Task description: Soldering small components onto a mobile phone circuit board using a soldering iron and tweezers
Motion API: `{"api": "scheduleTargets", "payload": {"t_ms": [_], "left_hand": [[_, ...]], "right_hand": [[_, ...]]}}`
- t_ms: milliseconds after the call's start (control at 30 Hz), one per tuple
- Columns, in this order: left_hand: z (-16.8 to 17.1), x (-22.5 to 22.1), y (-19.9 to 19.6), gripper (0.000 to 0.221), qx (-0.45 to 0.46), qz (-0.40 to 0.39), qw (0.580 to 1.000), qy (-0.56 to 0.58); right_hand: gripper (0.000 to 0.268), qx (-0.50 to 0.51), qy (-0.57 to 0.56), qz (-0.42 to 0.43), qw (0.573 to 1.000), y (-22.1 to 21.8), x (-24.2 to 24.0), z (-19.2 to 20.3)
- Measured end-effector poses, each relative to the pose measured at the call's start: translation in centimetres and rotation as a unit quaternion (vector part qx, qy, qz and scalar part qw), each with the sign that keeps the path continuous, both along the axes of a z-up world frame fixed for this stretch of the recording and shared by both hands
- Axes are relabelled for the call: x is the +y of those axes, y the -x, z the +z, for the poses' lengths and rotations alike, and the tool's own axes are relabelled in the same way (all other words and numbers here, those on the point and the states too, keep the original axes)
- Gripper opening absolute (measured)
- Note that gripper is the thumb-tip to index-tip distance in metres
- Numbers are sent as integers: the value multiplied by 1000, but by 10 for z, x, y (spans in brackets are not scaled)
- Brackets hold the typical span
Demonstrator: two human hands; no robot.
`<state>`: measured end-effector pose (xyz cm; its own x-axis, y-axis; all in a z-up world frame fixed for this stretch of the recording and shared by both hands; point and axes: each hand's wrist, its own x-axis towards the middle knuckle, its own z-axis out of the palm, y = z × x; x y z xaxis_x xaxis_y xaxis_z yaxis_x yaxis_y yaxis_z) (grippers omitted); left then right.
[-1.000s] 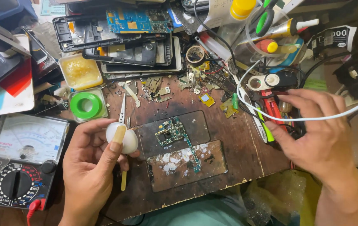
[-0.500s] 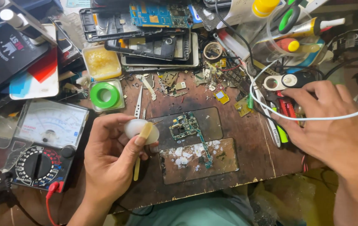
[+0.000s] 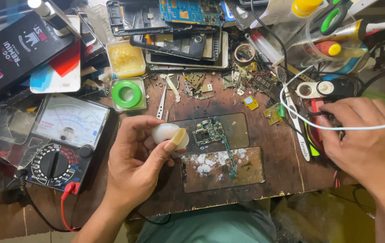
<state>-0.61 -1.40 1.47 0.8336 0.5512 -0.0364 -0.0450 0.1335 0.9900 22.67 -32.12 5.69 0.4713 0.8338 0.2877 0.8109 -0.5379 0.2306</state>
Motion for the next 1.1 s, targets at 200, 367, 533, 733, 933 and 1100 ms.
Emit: {"api": "scheduleTargets", "payload": {"t_ms": [200, 367, 533, 733, 933, 1100], "left_hand": [[1, 0, -2, 31, 1, 9, 1000, -15], [0, -1, -1, 29, 15, 14, 1000, -9], [1, 0, -1, 29, 20, 21, 999, -17], [3, 0, -2, 30, 24, 23, 999, -22], [3, 0, -4, 30, 11, 32, 999, 10], [-1, 2, -4, 30, -7, 30, 999, 35]], "right_hand": [[21, -25, 27, -6, 999, -4, -3, -6], [12, -48, 6, 24, 999, -17, -6, -15], [16, 59, -103, -45, 992, -5, -36, -10], [13, 321, -420, -156, 834, -34, -132, -80], [18, 650, -589, -99, 470, 55, -14, -11], [27, 802, -503, 63, 315, 88, 14, -8]]}}
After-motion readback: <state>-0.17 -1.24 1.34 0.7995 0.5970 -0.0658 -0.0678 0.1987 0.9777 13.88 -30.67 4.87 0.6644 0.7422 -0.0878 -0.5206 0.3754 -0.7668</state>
